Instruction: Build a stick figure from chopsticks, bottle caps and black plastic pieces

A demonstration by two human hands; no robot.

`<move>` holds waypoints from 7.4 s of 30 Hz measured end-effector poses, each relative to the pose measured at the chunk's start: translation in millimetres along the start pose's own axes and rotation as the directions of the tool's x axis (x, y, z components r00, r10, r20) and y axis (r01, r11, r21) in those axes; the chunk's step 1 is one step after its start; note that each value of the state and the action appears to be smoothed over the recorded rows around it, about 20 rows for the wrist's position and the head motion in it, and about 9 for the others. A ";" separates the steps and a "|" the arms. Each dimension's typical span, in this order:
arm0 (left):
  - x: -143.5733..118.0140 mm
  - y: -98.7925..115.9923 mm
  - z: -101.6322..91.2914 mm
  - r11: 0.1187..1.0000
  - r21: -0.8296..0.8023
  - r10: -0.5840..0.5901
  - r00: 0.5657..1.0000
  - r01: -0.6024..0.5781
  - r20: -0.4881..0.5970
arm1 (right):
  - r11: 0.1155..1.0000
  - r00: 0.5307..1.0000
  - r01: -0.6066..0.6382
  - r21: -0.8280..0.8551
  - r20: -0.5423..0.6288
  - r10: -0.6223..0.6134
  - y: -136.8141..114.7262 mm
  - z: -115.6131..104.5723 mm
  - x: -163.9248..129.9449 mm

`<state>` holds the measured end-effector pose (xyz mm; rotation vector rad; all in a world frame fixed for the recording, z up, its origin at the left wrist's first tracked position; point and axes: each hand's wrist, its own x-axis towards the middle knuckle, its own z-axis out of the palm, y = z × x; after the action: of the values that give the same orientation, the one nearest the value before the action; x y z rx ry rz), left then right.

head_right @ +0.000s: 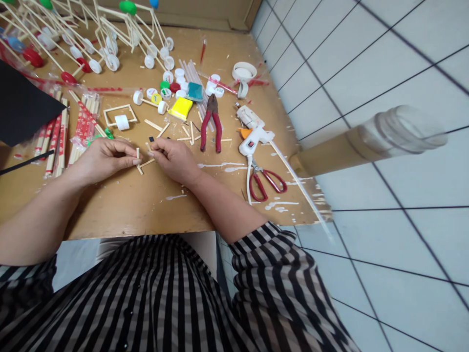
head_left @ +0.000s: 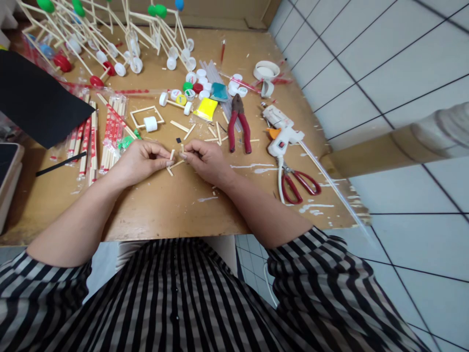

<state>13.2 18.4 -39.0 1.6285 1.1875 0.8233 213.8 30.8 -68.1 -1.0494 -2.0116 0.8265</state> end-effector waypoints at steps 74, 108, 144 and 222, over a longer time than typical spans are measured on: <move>1.3 -2.1 -1.0 0.999 -0.034 -0.003 1.000 0.003 0.011 | 1.000 1.000 -0.009 -0.016 0.009 0.009 -0.8 -0.5 0.2; 1.5 -1.9 -1.5 1.000 -0.028 -0.006 1.000 0.006 0.016 | 1.000 1.000 0.010 -0.009 0.000 -0.010 -1.3 -0.5 -0.3; 2.3 -2.0 -2.0 0.999 -0.016 -0.032 0.999 0.033 0.021 | 1.000 1.000 0.001 -0.011 0.005 -0.001 -2.6 -0.8 -0.5; 2.1 -3.6 -2.4 1.000 0.014 -0.004 1.000 0.003 0.023 | 1.000 1.000 0.016 -0.018 -0.001 -0.016 -0.9 -0.5 -0.8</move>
<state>10.6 21.5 -41.6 1.6426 1.1826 0.7937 214.1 29.8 -67.4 -1.0420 -2.0278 0.8005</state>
